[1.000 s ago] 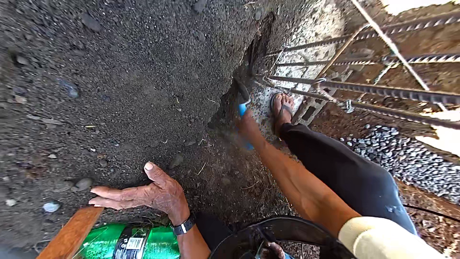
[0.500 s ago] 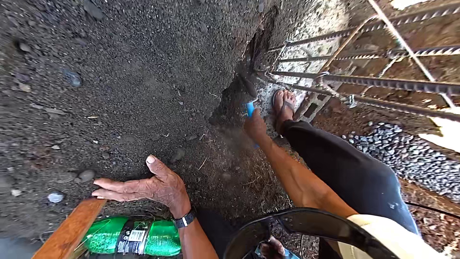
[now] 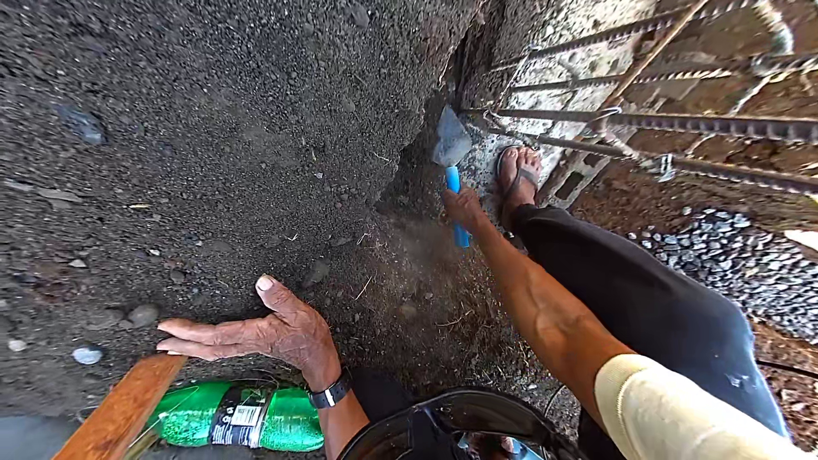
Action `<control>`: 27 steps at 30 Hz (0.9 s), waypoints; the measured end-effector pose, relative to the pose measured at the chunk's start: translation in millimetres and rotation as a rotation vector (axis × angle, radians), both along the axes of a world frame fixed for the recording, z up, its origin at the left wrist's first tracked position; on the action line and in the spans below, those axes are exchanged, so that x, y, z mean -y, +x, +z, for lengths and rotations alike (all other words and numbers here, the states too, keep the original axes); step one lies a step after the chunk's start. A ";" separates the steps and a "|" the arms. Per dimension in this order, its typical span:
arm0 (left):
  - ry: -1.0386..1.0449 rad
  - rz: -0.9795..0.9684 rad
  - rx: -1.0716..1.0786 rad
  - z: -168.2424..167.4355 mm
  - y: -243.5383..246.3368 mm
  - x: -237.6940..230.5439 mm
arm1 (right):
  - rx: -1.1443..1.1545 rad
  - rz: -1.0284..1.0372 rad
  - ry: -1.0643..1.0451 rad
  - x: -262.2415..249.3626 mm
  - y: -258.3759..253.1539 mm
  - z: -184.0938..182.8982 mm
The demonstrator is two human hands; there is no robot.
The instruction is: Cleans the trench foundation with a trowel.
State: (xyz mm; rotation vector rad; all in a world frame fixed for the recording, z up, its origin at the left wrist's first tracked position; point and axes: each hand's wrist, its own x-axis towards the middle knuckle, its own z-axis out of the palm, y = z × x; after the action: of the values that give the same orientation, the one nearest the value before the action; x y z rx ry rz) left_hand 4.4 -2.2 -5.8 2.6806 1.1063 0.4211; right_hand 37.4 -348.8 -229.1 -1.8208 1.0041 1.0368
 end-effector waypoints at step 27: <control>0.006 0.009 -0.006 0.6 1.3 1.3 | -0.086 -0.285 0.320 -45.0 34.1 -12.4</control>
State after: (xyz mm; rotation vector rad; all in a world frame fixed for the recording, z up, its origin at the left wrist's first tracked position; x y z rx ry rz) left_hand 5.7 -3.5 -5.2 2.6846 1.1211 0.4183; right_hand 71.6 -303.8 -241.5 -1.3420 1.0456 1.0376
